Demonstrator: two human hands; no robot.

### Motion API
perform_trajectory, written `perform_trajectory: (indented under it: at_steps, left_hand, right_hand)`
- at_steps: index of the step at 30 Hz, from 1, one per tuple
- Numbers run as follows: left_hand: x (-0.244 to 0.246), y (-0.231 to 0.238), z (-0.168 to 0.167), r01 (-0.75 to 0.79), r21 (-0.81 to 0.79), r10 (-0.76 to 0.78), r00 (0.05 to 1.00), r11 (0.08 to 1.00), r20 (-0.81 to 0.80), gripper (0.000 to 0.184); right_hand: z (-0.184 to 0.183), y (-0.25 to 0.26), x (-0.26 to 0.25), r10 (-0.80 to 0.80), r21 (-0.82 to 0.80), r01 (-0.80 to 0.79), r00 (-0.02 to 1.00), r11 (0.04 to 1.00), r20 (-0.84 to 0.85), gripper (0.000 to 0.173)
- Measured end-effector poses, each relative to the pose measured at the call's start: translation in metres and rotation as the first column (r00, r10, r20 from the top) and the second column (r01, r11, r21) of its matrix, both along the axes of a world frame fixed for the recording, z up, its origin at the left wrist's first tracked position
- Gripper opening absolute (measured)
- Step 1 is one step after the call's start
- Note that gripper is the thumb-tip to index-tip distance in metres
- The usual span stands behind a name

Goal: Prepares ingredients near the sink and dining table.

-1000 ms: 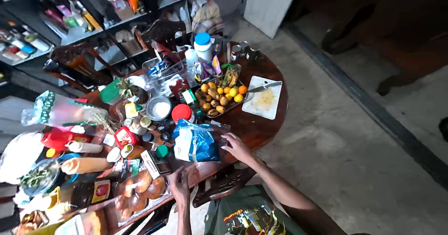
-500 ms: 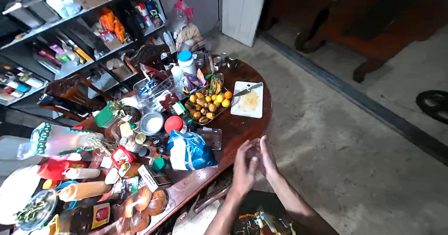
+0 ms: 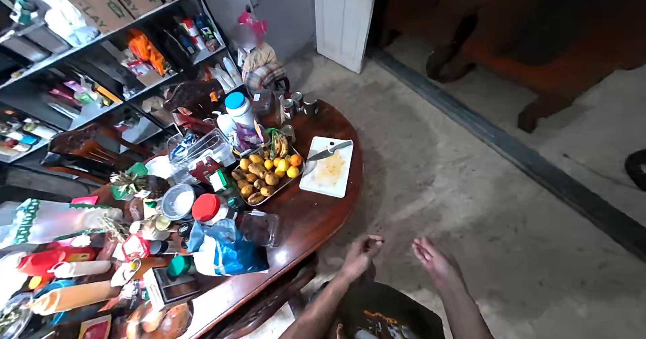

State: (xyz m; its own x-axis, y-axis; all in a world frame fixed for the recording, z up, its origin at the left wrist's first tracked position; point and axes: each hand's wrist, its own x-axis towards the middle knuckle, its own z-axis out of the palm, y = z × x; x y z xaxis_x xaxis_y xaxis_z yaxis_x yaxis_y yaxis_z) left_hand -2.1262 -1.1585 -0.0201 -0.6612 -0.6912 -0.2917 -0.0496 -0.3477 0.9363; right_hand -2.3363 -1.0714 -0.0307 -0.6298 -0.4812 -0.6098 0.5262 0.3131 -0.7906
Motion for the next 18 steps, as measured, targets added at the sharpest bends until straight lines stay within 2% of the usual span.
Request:
perform_trajectory:
  at_steps: [3,6,8,11,13,15,17,18]
  left_hand:
    - [-0.044,-0.03,-0.007,-0.065,-0.032,0.068,0.993,0.997,0.094,0.033]
    - [-0.072,-0.062,-0.007,-0.141,-0.038,0.144,0.98,0.989,0.134,0.032]
    - [-0.089,-0.084,-0.008,-0.2,-0.046,0.205,0.967,0.979,0.151,0.031]
    - [-0.12,-0.122,-0.013,-0.287,-0.045,0.29,0.944,0.957,0.16,0.035]
    - [-0.149,-0.152,-0.012,-0.357,-0.01,0.356,0.928,0.934,0.114,0.044]
    - [-0.185,-0.187,-0.007,-0.401,0.001,0.4,0.915,0.916,0.051,0.055]
    - [-0.23,-0.222,0.007,-0.413,0.022,0.413,0.91,0.911,-0.029,0.066]
    - [-0.254,-0.238,0.018,-0.417,0.045,0.42,0.905,0.908,-0.066,0.069]
  right_hand:
    - [-0.012,0.007,-0.069,0.18,-0.009,-0.182,0.979,0.983,-0.097,0.03]
    - [-0.005,-0.014,-0.118,0.168,0.097,-0.159,0.981,0.982,-0.094,0.022]
    - [-0.003,-0.044,-0.149,0.115,0.095,-0.112,0.993,0.989,-0.026,0.037]
    - [0.0,-0.116,-0.175,0.077,-0.021,-0.077,0.997,0.997,0.009,0.062]
    - [0.005,-0.172,-0.175,0.219,-0.064,-0.23,0.966,0.971,-0.139,0.073]
    - [0.008,-0.227,-0.167,0.438,-0.168,-0.482,0.865,0.86,-0.245,0.088]
    - [0.017,-0.285,-0.152,0.537,-0.214,-0.62,0.771,0.755,-0.341,0.09]
    - [0.025,-0.312,-0.146,0.548,-0.2,-0.635,0.757,0.746,-0.356,0.086]
